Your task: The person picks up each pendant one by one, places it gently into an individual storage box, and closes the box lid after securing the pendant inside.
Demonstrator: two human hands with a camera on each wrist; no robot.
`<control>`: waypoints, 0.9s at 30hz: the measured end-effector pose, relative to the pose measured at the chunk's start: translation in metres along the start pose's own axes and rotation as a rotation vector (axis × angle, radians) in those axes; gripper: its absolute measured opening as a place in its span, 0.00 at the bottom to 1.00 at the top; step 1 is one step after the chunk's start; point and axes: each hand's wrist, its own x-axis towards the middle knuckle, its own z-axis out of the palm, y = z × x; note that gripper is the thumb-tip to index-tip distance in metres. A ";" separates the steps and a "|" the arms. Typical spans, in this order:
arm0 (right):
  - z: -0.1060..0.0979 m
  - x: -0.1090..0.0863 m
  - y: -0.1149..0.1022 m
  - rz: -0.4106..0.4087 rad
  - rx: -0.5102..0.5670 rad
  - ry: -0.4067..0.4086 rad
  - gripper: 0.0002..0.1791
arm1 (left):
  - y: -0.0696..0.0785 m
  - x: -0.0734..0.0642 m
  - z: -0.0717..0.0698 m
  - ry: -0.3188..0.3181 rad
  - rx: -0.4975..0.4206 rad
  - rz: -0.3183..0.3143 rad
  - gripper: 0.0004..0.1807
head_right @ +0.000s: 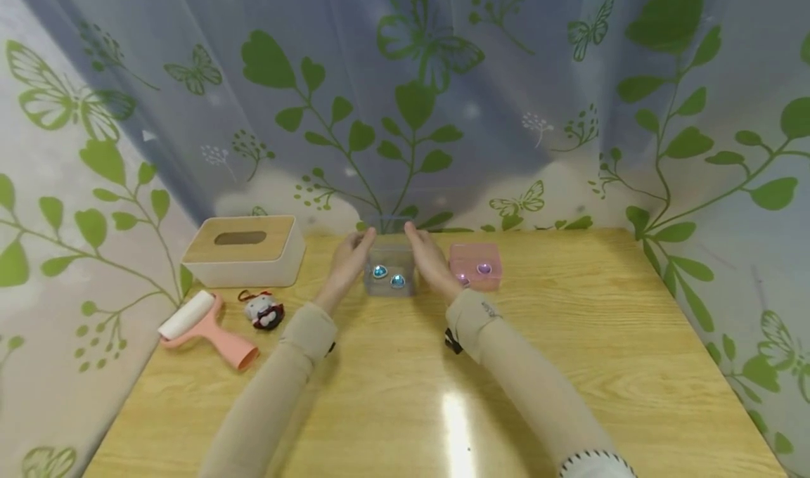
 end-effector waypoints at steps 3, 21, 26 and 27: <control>0.000 -0.002 -0.001 -0.019 -0.049 0.014 0.44 | 0.002 -0.003 -0.004 0.012 0.014 0.008 0.44; -0.010 -0.021 0.022 -0.241 -0.534 -0.163 0.35 | -0.021 -0.014 -0.034 -0.258 0.309 0.210 0.31; -0.006 -0.019 0.029 -0.297 -0.622 -0.147 0.33 | -0.029 -0.016 -0.027 -0.238 0.321 0.243 0.32; -0.005 -0.018 0.031 -0.305 -0.629 -0.143 0.33 | -0.030 -0.017 -0.026 -0.227 0.326 0.253 0.32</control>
